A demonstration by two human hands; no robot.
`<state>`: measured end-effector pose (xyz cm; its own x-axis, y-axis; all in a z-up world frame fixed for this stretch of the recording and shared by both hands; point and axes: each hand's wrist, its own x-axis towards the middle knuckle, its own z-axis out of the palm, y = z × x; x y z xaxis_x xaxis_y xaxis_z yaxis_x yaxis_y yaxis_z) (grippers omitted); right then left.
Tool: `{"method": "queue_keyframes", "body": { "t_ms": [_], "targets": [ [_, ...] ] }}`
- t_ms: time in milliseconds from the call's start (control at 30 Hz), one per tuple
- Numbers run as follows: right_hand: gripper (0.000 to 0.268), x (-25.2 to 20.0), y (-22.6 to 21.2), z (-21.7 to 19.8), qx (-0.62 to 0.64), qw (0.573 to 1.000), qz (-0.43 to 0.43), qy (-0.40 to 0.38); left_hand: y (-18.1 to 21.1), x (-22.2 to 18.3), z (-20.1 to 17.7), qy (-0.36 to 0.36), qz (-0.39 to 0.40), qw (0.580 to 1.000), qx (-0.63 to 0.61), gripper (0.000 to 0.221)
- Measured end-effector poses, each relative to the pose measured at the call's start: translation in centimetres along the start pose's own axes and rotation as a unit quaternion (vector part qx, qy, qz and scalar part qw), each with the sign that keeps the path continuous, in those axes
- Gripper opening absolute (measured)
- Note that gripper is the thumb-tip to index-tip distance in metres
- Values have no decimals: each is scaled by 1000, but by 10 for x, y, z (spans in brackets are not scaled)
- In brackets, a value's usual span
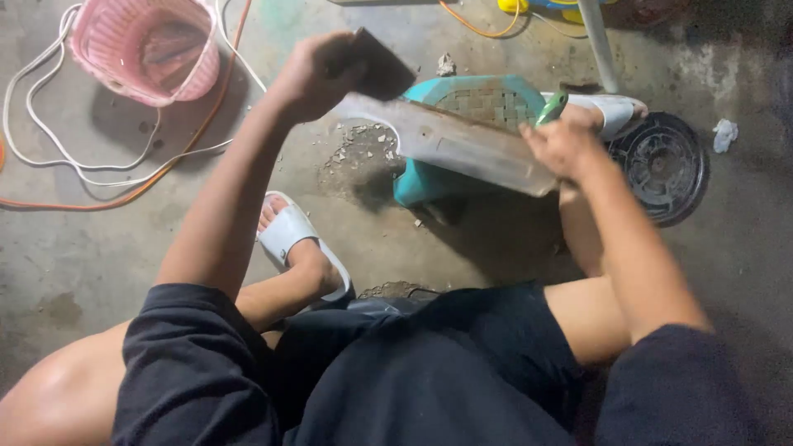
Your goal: Manually sanding a metal motorcycle part with sandpaper to smooth the surface.
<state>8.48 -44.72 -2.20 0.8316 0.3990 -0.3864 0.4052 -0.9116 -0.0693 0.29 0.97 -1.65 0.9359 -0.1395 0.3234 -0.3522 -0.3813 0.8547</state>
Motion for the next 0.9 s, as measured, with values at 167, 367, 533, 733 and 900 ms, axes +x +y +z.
{"method": "queue_keyframes", "body": {
  "t_ms": [167, 367, 533, 733, 900],
  "targets": [
    [60, 61, 15, -5, -195, 975, -66, 80, -46, -32, 38, -122, -105, 987, -31, 22],
    [31, 71, -45, 4, 14, 945, -132, 298, -64, -59, 110, -10, -128, 986, -102, 34],
    [69, 20, -128, 55, 452, 884, -110, 49, -40, -53, 145, 23, -214, 962, -167, 55],
    [17, 3, -109, 52, 495, 833, -59, 239, -51, -59, 82, 101, -121, 987, 39, 49],
    [34, 19, -109, 58, 136, 948, -93, 273, -90, -147, 88, 27, -484, 870, -88, 72]
  ]
}}
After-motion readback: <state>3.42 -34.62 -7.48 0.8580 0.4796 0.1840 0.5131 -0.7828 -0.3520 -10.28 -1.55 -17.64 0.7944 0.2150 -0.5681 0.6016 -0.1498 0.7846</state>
